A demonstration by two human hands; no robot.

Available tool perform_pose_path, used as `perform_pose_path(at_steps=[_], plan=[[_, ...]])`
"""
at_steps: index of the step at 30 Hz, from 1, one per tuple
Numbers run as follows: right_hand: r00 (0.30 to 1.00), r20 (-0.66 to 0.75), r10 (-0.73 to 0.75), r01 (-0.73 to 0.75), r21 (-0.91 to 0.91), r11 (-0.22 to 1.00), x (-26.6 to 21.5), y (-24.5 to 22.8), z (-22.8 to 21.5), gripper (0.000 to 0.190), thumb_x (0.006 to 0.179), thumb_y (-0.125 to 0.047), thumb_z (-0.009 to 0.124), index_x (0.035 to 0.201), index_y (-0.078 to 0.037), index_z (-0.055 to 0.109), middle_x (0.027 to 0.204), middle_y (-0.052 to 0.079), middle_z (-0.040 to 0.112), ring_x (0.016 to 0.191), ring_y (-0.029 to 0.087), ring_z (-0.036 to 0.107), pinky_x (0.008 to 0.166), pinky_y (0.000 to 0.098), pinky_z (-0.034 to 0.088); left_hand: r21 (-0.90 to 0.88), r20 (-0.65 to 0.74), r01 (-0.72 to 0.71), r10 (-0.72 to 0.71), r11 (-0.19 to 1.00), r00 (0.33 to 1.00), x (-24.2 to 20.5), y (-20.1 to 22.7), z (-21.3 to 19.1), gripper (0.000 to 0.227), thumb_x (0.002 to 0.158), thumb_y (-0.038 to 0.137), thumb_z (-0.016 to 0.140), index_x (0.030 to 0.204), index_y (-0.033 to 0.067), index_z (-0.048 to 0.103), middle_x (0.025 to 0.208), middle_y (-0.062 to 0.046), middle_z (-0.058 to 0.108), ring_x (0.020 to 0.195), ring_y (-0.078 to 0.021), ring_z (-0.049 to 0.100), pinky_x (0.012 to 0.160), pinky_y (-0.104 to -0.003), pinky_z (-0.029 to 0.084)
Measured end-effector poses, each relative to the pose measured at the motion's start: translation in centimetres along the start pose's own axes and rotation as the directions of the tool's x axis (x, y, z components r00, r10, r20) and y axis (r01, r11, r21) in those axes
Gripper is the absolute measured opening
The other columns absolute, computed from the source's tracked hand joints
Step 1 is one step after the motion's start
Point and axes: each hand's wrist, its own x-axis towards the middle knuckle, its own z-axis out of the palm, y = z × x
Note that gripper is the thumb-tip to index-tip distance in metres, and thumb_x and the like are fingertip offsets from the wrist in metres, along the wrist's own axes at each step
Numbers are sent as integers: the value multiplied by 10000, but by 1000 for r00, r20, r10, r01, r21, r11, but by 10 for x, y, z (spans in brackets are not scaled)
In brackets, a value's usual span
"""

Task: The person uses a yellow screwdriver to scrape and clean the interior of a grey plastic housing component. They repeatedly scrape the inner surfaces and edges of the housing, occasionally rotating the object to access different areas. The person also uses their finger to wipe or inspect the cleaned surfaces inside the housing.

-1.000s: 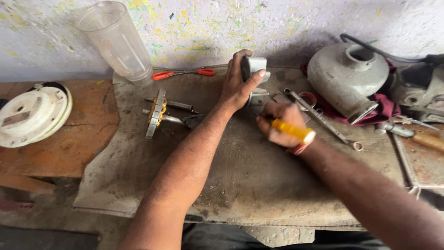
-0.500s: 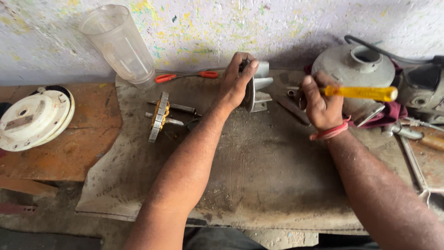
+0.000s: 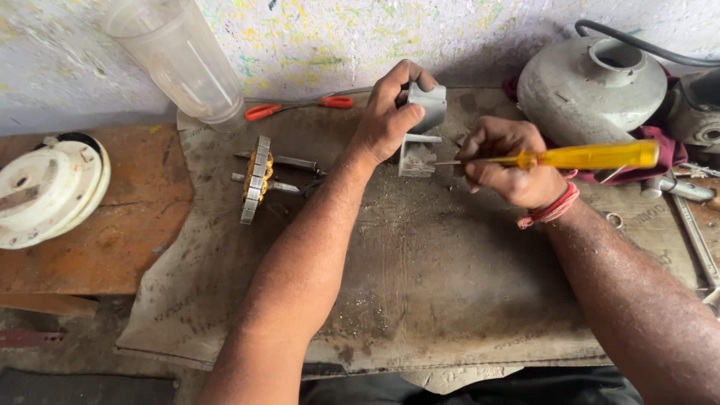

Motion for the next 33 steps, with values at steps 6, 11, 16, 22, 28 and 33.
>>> perform_pose_path(at_steps=[6,11,16,22,28,33], plan=[[997,40,-69,75,-186,980,3,0,12,108,883,-56,749,909,-6,657,866,94,745,705,111,712,608,256,583,-81,53,59,-54,995,997,-3,6,-2,350,755,251,583,1071,100,570,1119,-74,622,1017,-179,620,884,-366,590],[999,-42,-34,25,-207,978,1,2,17,103,926,-78,746,925,-7,672,873,100,748,717,125,709,629,265,586,-74,63,19,-14,997,998,-3,0,-2,323,767,241,584,1054,93,582,1103,-79,627,1001,-182,610,876,-367,574],[1000,13,-26,27,-72,997,3,4,16,90,928,-93,735,934,-23,678,875,94,754,711,125,723,623,263,603,-34,68,84,-82,996,994,2,7,-2,325,725,266,570,1005,101,576,1162,-85,644,962,-183,604,854,-363,556],[995,50,-81,86,-109,990,1,2,27,68,889,-55,754,923,-27,702,848,65,748,709,103,717,618,259,591,-97,127,56,-44,994,991,1,11,-2,320,734,293,596,994,108,569,1181,-99,627,1020,-187,625,882,-366,587],[981,35,-191,192,-331,924,-5,-9,41,82,865,-28,778,923,-13,722,831,60,742,714,110,696,632,244,542,-78,106,104,-96,991,990,2,8,-2,278,712,305,616,910,128,535,1167,-95,646,985,-193,637,787,-362,623],[965,23,-261,245,-429,869,3,-13,40,90,858,-24,777,918,-5,712,832,76,729,693,114,670,612,253,506,-111,95,80,-69,991,993,1,6,-4,282,712,310,628,908,123,550,1156,-87,619,997,-188,613,801,-356,605]])
